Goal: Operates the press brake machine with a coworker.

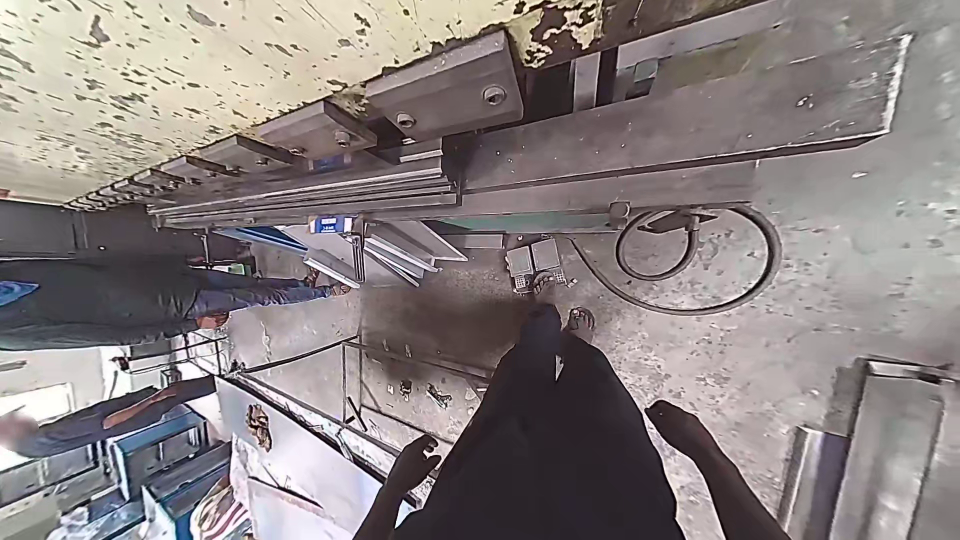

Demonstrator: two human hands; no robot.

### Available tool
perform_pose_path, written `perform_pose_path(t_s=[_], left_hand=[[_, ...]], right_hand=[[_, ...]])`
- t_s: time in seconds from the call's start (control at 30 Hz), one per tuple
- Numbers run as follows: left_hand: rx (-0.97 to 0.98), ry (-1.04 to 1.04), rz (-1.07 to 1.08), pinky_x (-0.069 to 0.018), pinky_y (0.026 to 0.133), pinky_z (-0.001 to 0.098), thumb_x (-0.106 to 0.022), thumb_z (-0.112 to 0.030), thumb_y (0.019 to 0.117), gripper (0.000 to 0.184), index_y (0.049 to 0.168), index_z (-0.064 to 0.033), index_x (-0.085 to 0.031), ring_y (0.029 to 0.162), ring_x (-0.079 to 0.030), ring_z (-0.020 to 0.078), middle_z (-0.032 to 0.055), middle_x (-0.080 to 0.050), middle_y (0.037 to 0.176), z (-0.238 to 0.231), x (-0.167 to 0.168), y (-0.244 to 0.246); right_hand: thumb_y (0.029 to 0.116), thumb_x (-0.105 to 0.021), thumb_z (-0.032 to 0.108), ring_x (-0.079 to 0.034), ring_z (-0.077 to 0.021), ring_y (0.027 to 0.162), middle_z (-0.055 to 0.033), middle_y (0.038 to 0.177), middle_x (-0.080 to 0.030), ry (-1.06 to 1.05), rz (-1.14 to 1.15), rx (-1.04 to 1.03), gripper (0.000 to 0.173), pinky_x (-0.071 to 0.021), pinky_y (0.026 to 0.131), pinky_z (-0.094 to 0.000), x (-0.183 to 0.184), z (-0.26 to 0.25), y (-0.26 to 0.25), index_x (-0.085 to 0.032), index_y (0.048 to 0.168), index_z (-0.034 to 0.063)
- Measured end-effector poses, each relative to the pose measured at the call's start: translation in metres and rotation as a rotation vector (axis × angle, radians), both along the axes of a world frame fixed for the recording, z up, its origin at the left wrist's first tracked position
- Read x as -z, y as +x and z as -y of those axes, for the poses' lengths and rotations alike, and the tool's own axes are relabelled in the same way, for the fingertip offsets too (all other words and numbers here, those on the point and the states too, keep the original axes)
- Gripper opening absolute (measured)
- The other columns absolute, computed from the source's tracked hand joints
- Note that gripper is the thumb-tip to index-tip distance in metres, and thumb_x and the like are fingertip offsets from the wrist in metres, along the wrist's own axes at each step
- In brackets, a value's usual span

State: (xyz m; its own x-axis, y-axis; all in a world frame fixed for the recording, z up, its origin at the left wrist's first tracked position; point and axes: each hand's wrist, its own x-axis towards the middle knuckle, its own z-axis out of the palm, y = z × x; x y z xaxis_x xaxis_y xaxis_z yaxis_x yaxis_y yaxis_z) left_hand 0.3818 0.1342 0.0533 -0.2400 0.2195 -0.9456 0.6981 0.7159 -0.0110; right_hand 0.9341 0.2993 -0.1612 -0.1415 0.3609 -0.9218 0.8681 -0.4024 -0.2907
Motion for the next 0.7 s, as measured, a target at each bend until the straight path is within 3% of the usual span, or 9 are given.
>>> perform_pose_path(t_s=[0.43,0.7], left_hand=[[-0.020,0.078,0.040,-0.0560,0.099,0.0491,-0.067,-0.038,0.0967,0.046,0.133,-0.0108,-0.064,0.109,-0.070,0.0248,0.0128,-0.068,0.128,-0.025,0.016,0.027],[-0.022,0.109,0.067,-0.0564,0.099,0.0476,-0.067,-0.038,0.0980,0.045,0.134,-0.0108,-0.063,0.108,-0.071,0.0239,0.0122,-0.068,0.129,-0.034,0.030,0.033]], right_hand=[[0.1063,-0.052,0.035,-0.069,-0.0427,0.106,-0.0228,0.109,-0.073,0.020,0.053,0.009,0.035,-0.0511,0.090,-0.0667,-0.016,-0.001,0.032,-0.071,0.113,0.0068],[0.1057,-0.053,0.035,-0.069,-0.0402,0.108,-0.0210,0.110,-0.073,0.020,0.035,0.019,0.034,-0.0517,0.092,-0.0649,-0.031,0.006,0.026,-0.071,0.116,0.0079]])
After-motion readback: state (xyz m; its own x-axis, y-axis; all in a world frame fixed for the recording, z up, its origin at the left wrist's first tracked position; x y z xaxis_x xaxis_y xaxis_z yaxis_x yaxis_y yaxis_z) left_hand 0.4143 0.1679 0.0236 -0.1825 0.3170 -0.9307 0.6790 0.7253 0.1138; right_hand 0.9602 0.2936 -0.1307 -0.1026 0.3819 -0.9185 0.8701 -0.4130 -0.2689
